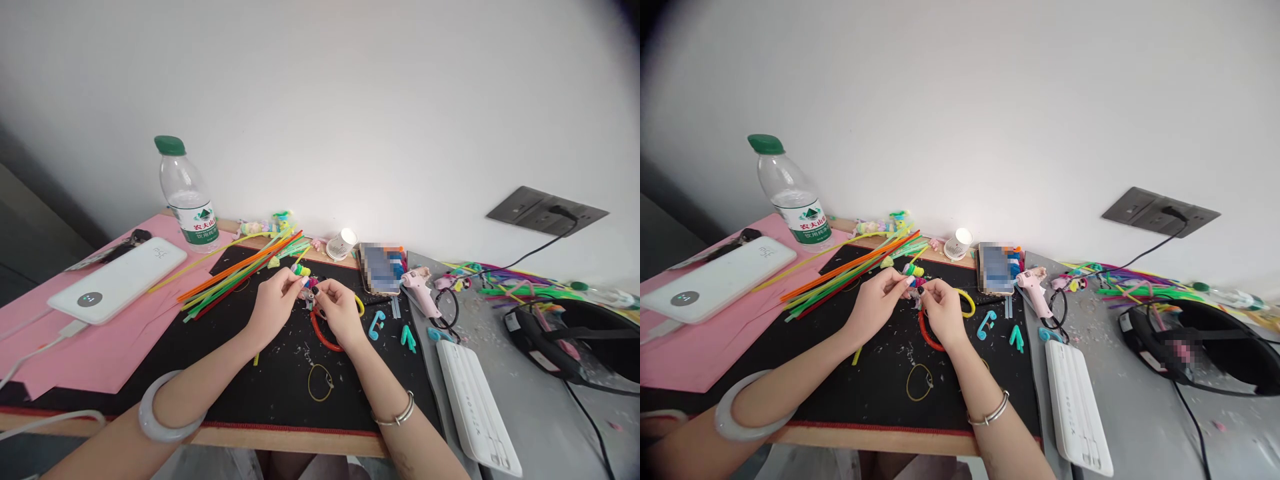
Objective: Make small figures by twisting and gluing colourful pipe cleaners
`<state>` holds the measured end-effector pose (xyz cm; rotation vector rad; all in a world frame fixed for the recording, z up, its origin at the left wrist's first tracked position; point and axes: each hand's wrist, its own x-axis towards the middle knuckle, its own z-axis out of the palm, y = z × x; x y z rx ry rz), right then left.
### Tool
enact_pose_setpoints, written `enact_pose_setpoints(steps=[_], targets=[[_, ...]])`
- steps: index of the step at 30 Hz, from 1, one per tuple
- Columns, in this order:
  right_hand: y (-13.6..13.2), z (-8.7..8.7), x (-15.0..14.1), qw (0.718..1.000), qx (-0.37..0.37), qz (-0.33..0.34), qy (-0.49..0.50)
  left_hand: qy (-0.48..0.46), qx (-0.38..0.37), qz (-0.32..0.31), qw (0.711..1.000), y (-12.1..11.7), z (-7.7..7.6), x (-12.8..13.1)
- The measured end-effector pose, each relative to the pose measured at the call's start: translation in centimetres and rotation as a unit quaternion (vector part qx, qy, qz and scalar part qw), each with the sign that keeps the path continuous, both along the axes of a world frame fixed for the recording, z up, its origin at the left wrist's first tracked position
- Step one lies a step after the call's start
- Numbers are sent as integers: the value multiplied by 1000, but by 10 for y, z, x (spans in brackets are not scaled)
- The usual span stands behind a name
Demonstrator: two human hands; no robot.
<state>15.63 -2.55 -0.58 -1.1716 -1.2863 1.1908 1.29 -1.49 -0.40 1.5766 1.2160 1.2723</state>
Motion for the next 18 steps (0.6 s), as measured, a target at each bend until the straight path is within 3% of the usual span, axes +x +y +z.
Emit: enact_pose_setpoints(steps=[8,14,18], targets=[[-1,1,-3,1000,-9,-7,10,56,45,27,997,-3,6,0],[-1,5,0,983,-84,24,159,28,57,16,998,-4,8,0],[1,6,6,966,-150,57,202,13,52,12,998,-4,7,-1]])
